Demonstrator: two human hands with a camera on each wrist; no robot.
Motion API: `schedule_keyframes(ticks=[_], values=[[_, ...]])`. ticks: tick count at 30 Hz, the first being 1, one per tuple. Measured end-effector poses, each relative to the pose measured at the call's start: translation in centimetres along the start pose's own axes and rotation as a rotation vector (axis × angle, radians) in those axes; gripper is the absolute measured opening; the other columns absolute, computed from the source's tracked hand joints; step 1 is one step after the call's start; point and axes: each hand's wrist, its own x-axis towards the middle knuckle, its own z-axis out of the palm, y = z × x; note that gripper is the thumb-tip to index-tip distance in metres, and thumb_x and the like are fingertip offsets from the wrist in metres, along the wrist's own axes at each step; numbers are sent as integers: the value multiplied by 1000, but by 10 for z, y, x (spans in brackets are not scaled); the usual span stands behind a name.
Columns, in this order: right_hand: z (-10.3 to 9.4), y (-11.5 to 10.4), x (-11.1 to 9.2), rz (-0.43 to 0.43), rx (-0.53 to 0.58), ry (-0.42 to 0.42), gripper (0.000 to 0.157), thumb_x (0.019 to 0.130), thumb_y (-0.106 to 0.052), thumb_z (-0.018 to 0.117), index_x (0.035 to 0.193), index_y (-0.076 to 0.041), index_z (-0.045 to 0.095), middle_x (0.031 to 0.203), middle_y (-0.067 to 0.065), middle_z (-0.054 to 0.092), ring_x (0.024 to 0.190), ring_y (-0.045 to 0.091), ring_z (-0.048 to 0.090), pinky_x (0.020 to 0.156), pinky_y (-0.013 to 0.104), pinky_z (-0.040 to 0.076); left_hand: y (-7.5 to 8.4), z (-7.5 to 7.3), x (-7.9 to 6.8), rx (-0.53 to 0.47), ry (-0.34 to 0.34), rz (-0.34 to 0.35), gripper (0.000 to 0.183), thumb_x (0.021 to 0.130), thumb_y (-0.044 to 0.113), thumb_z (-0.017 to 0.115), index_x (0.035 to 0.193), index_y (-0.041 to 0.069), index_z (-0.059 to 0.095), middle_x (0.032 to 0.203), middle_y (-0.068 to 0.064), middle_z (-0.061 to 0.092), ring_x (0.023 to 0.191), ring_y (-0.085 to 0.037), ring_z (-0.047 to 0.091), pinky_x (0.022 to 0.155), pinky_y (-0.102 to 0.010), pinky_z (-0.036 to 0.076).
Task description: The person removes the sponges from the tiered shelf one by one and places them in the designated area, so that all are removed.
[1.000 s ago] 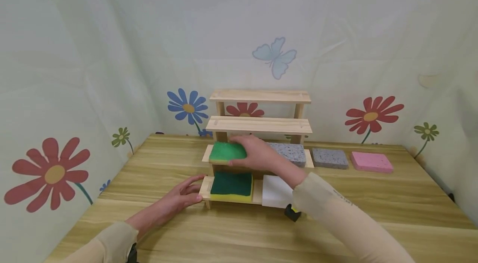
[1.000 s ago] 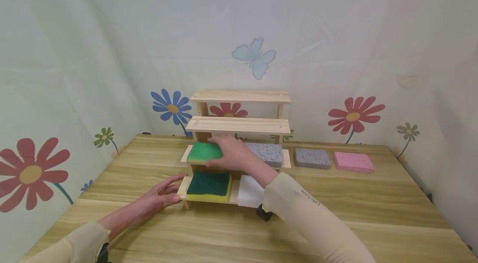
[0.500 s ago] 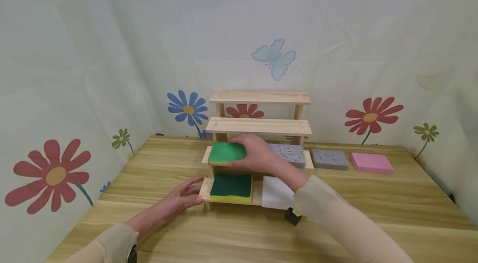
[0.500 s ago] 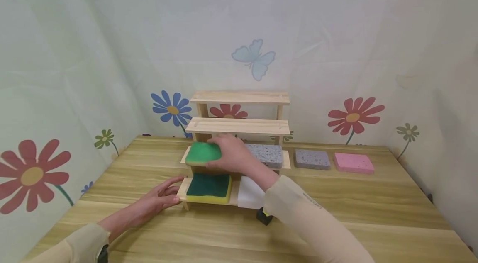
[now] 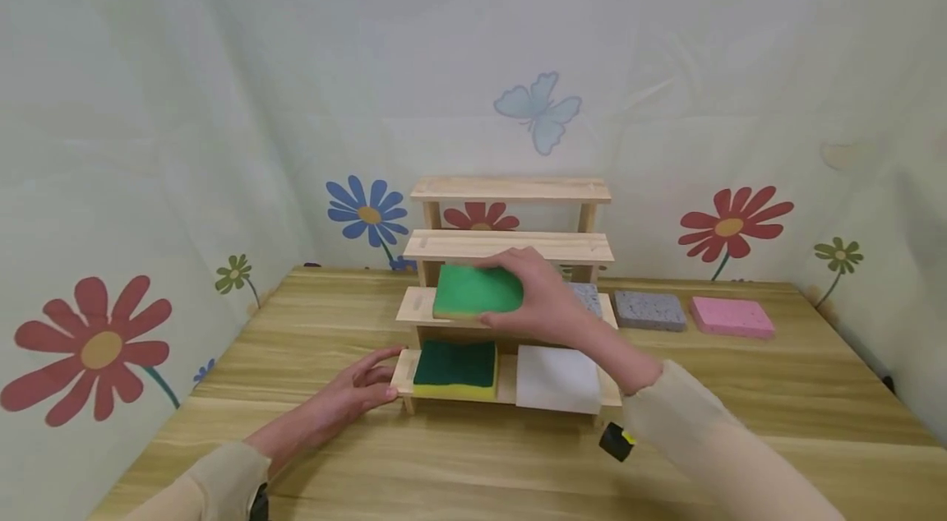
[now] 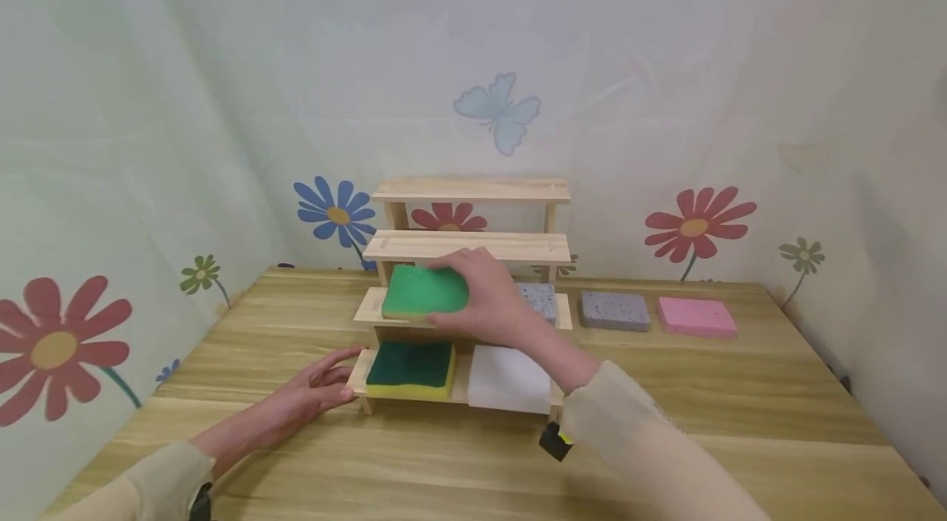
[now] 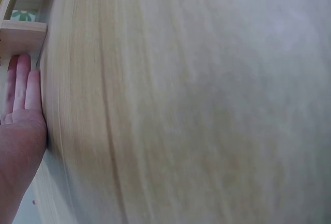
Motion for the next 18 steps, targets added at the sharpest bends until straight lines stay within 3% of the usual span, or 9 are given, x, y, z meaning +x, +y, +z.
schedule_keyframes(ticks=[9, 18], values=[[-34, 9, -28, 58, 39, 111, 62, 75, -27, 86, 132, -26, 60, 135, -1, 60, 117, 22, 42, 92, 45, 46, -3, -2, 2, -11, -20, 22, 73, 99, 20, 60, 158, 18, 19, 157, -21, 34, 130, -15, 51, 111, -33, 41], [-57, 28, -57, 43, 4, 182, 64, 75, -22, 86, 133, -23, 59, 135, 3, 60, 117, 23, 43, 90, 47, 48, -6, -5, 3, 10, -35, 38, 71, 100, 20, 58, 159, 19, 16, 158, -22, 33, 130, -14, 53, 110, -32, 41]])
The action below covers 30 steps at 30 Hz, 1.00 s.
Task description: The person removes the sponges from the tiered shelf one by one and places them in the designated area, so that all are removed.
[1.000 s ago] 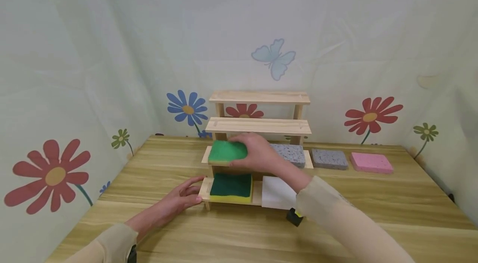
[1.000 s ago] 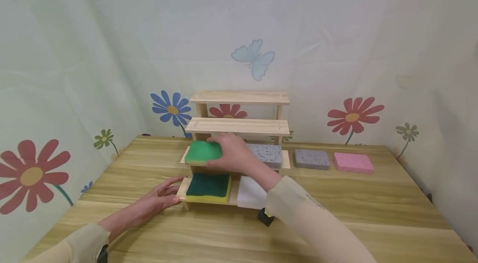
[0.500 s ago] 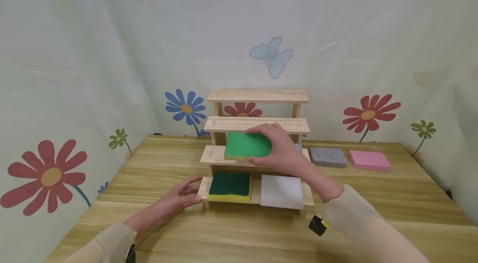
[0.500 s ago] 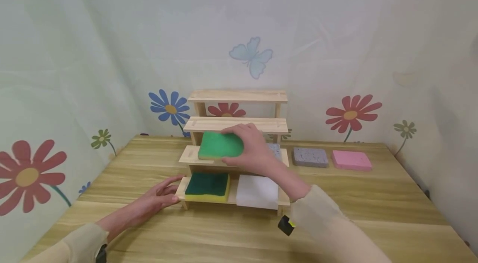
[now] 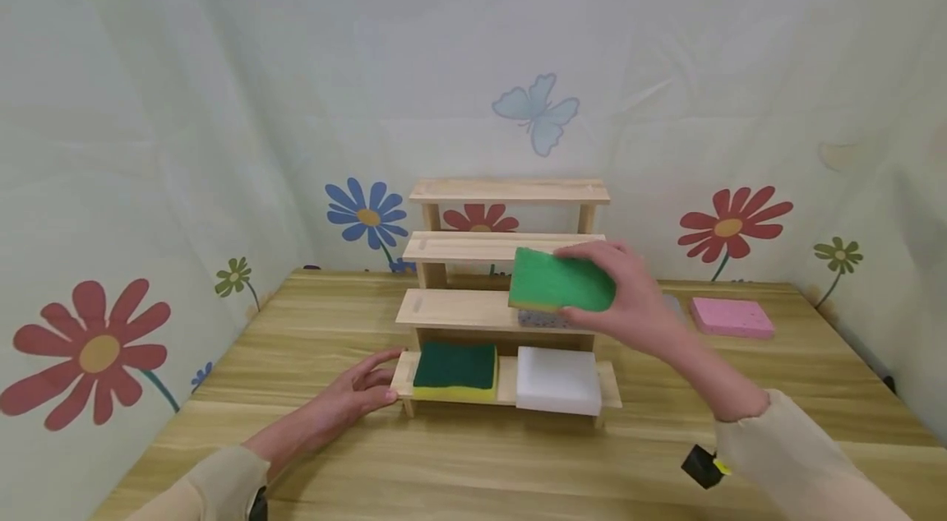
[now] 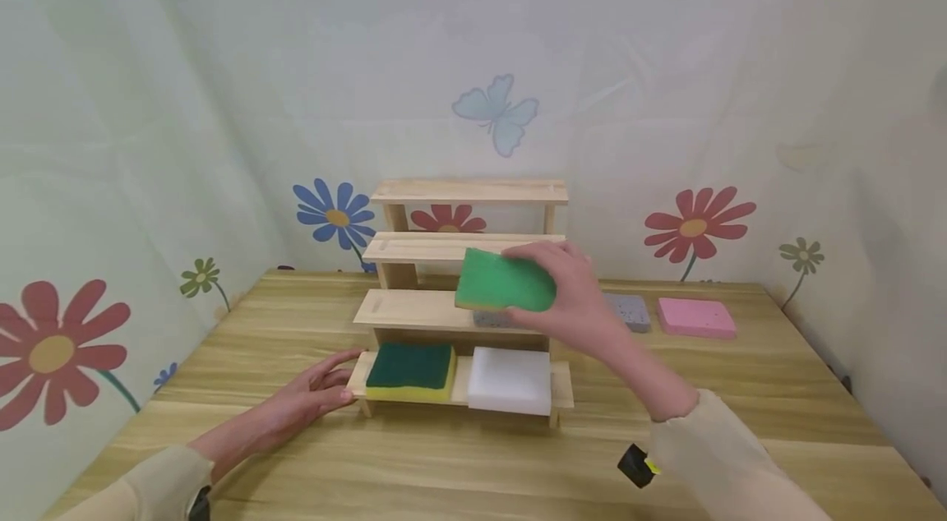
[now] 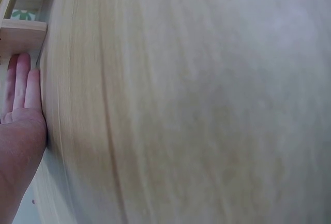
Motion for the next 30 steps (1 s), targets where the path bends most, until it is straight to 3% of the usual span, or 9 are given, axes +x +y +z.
schedule_keyframes(ticks=[5, 12, 18, 24, 27, 30], values=[[-13, 12, -15, -17, -46, 62, 67, 73, -17, 87, 134, -19, 59, 132, 7, 61, 115, 21, 44, 86, 45, 50, 1, 0, 1, 12, 6, -2, 71, 100, 21, 58, 158, 19, 17, 158, -22, 32, 131, -16, 52, 111, -34, 39], [-28, 31, -30, -19, -89, 102, 67, 73, -13, 87, 134, -16, 59, 130, 6, 62, 113, 13, 41, 84, 27, 46, 3, 1, 0, -2, 13, -18, 73, 99, 22, 60, 159, 20, 17, 159, -22, 32, 131, -16, 51, 111, -34, 40], [-32, 43, -47, -20, -132, 134, 68, 70, -13, 88, 132, -15, 61, 128, 6, 63, 111, 8, 40, 82, 24, 43, 2, 2, -1, -18, 13, -20, 73, 99, 21, 60, 159, 19, 17, 159, -21, 32, 130, -14, 52, 111, -34, 40], [-38, 57, -62, -3, -104, 170, 70, 69, -7, 88, 134, -15, 61, 130, 8, 63, 115, -1, 38, 84, 13, 38, 2, 2, -1, -13, 4, -7, 73, 100, 20, 58, 159, 19, 15, 159, -22, 30, 131, -14, 51, 110, -32, 39], [-42, 65, -69, 7, -141, 185, 72, 68, -7, 89, 133, -15, 60, 129, 9, 63, 113, -2, 38, 83, 15, 38, 3, 2, -1, -12, 2, -6, 74, 100, 20, 59, 159, 18, 15, 160, -22, 29, 131, -13, 51, 109, -30, 40], [-44, 72, -75, 42, -192, 180, 73, 68, -12, 89, 134, -18, 60, 127, 8, 63, 108, -1, 38, 80, 26, 40, 3, 1, -2, -13, 2, -9, 74, 100, 20, 59, 159, 18, 15, 160, -22, 29, 130, -13, 51, 109, -30, 40]])
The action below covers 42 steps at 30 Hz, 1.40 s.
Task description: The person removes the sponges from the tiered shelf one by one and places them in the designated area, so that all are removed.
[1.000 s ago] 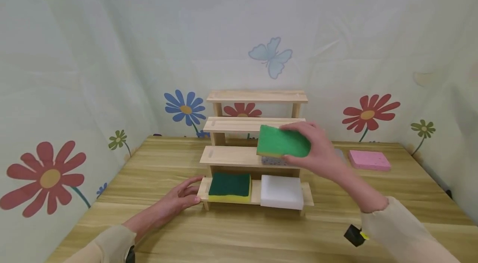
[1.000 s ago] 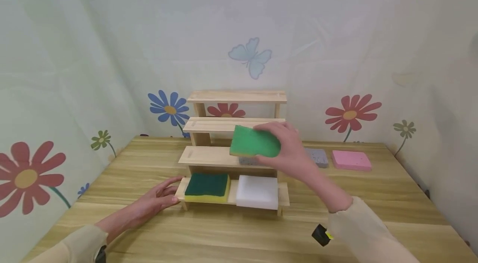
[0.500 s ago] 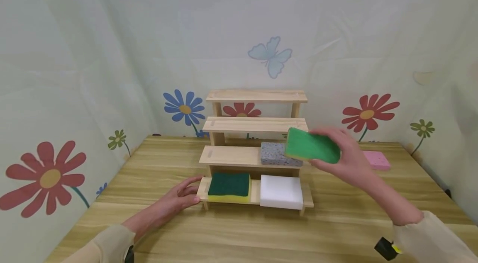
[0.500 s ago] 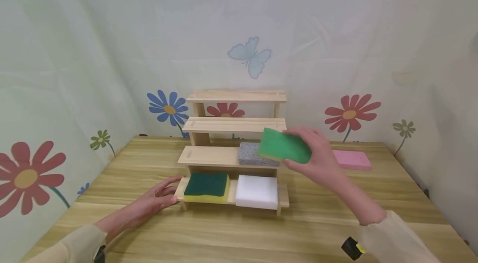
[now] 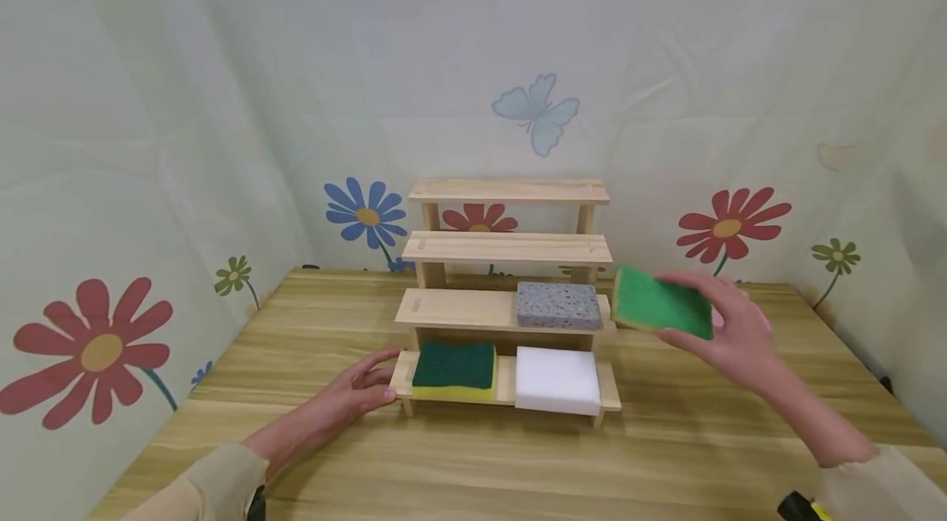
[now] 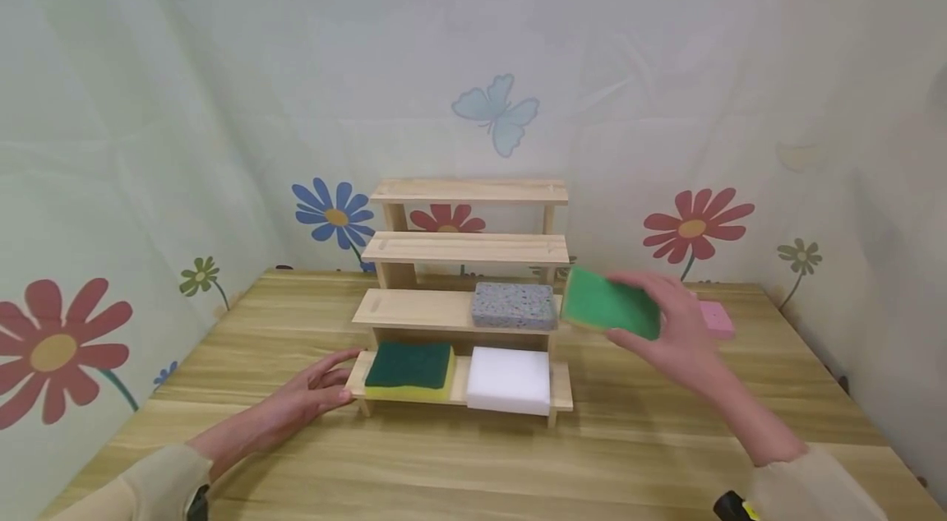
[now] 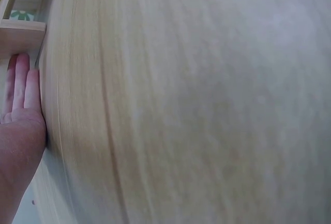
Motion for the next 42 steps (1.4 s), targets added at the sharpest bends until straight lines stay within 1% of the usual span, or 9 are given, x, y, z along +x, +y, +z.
schedule_keyframes(ticks=[4, 7, 11, 18, 23, 26, 32, 39, 42], values=[[-2, 9, -6, 23, -7, -27, 70, 70, -15, 89, 134, -16, 59, 126, 10, 63, 104, 2, 39, 77, 38, 37, 0, 0, -1, 5, 8, -11, 74, 99, 21, 59, 159, 17, 15, 159, -22, 32, 130, -14, 52, 110, -33, 40], [-2, 18, -9, 20, -19, -42, 69, 70, -15, 89, 133, -14, 60, 126, 13, 64, 104, 8, 44, 77, 38, 39, 0, 0, -1, 10, 13, -13, 74, 99, 22, 59, 159, 18, 16, 158, -21, 33, 131, -15, 51, 111, -35, 40], [-2, 31, -13, 21, -66, -89, 68, 70, -16, 89, 132, -12, 61, 125, 16, 65, 101, 23, 52, 78, 41, 40, 0, 0, -1, 13, 11, -10, 73, 100, 22, 59, 159, 19, 16, 158, -21, 33, 132, -15, 50, 112, -36, 39], [1, 51, -17, 14, -133, -162, 69, 69, -18, 89, 131, -11, 60, 123, 20, 65, 102, 34, 54, 84, 49, 30, 1, 0, -1, 16, 3, -2, 72, 100, 22, 58, 159, 19, 16, 159, -21, 32, 133, -16, 50, 111, -33, 39], [8, 63, -19, 35, -107, -235, 67, 73, -17, 88, 132, -9, 59, 130, 22, 61, 111, 37, 52, 89, 53, 40, 2, 0, -2, 16, 6, -10, 71, 101, 23, 57, 159, 19, 17, 157, -20, 35, 131, -15, 51, 111, -35, 40], [13, 68, -20, 60, -71, -307, 64, 76, -16, 85, 132, -6, 57, 133, 24, 58, 115, 40, 53, 89, 59, 46, 2, 1, -3, 18, 11, -14, 70, 101, 23, 57, 158, 19, 17, 155, -20, 37, 130, -17, 52, 112, -37, 40], [18, 71, -21, 143, -26, -454, 65, 79, -22, 82, 135, -4, 55, 136, 27, 55, 117, 43, 52, 96, 65, 42, 2, 4, -4, 18, 29, -30, 72, 100, 24, 59, 158, 19, 18, 155, -21, 38, 130, -18, 52, 113, -40, 39], [22, 73, -23, 180, -9, -515, 63, 81, -23, 81, 136, -7, 55, 146, 34, 44, 129, 53, 44, 101, 71, 35, 2, 4, -2, 7, 38, -28, 73, 99, 24, 60, 158, 18, 19, 154, -22, 39, 127, -16, 54, 110, -36, 42], [25, 76, -25, 178, -8, -531, 62, 81, -23, 81, 135, -6, 56, 145, 33, 45, 131, 52, 43, 103, 70, 34, 3, 3, -2, 12, 40, -28, 73, 99, 24, 60, 158, 18, 19, 154, -21, 39, 127, -16, 54, 109, -35, 42]])
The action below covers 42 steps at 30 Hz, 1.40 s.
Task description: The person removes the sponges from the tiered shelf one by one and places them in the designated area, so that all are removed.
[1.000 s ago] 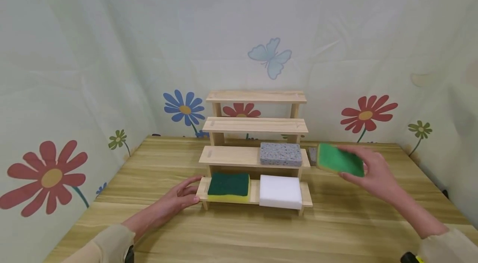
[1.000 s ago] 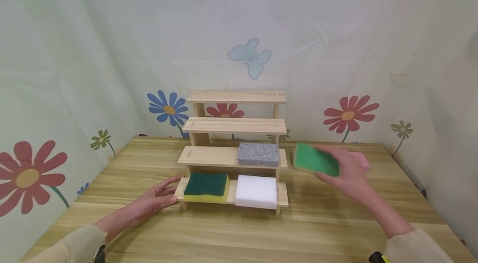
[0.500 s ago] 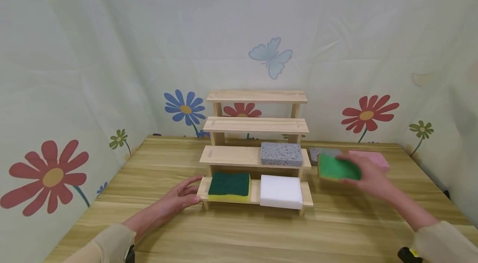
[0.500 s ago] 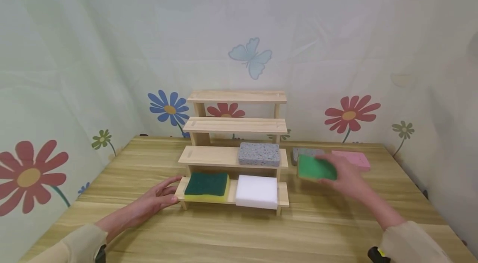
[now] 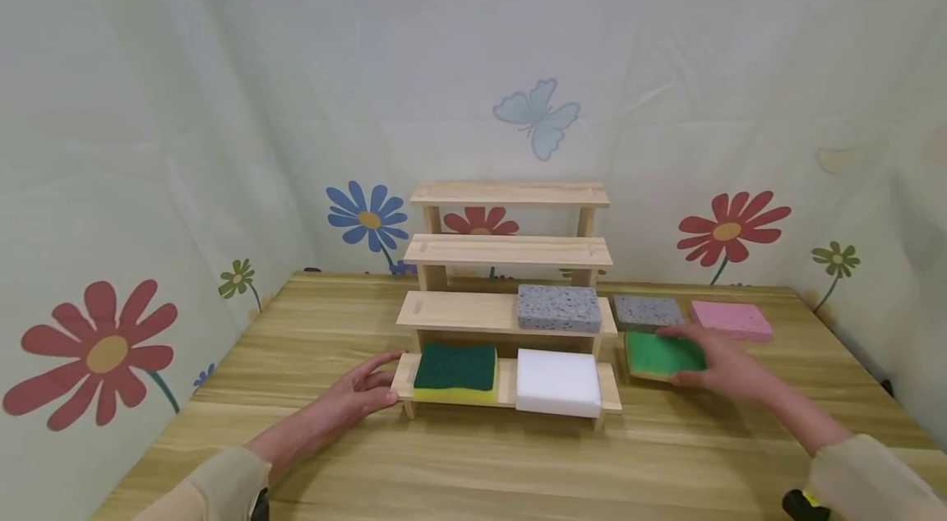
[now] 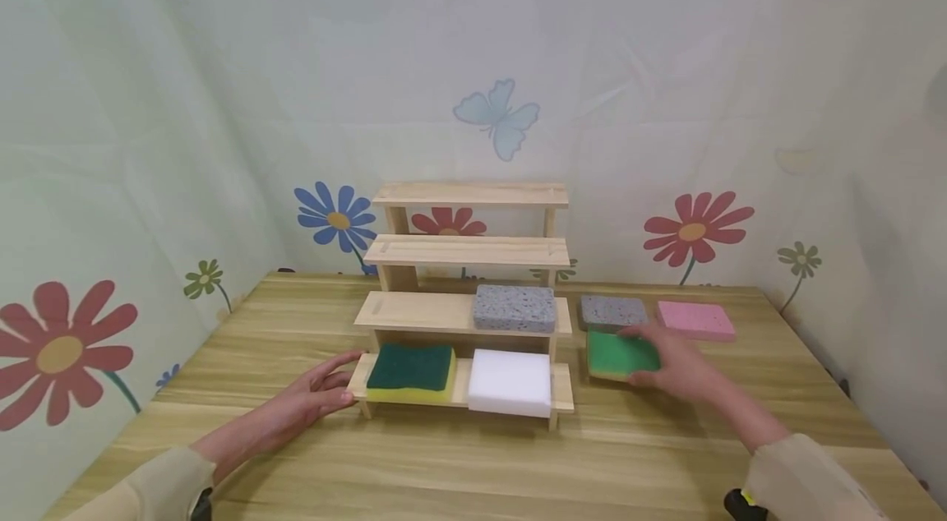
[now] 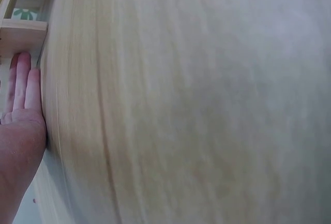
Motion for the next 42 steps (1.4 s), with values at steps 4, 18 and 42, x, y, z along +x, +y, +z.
schedule_keyframes(ticks=[4, 18, 42], values=[[4, 1, 0, -7, -10, -20, 61, 80, -25, 82, 133, -8, 57, 138, 26, 54, 123, 44, 51, 99, 64, 42, -1, -1, -1, 2, -4, 8, 73, 99, 24, 61, 158, 16, 19, 154, -23, 38, 127, -16, 54, 111, -37, 41], [11, 7, 4, 9, 4, -103, 63, 79, -33, 81, 133, -11, 57, 141, 27, 50, 122, 42, 48, 97, 63, 44, 1, -1, -1, 17, -13, -1, 72, 99, 27, 60, 158, 19, 19, 155, -22, 37, 130, -19, 52, 113, -42, 39], [7, 5, 9, 68, 66, -138, 62, 80, -29, 81, 135, -12, 57, 155, 38, 20, 130, 53, 33, 100, 72, 34, 2, -2, -2, 12, -34, 3, 71, 101, 25, 57, 159, 20, 17, 156, -20, 37, 131, -19, 52, 115, -43, 36]])
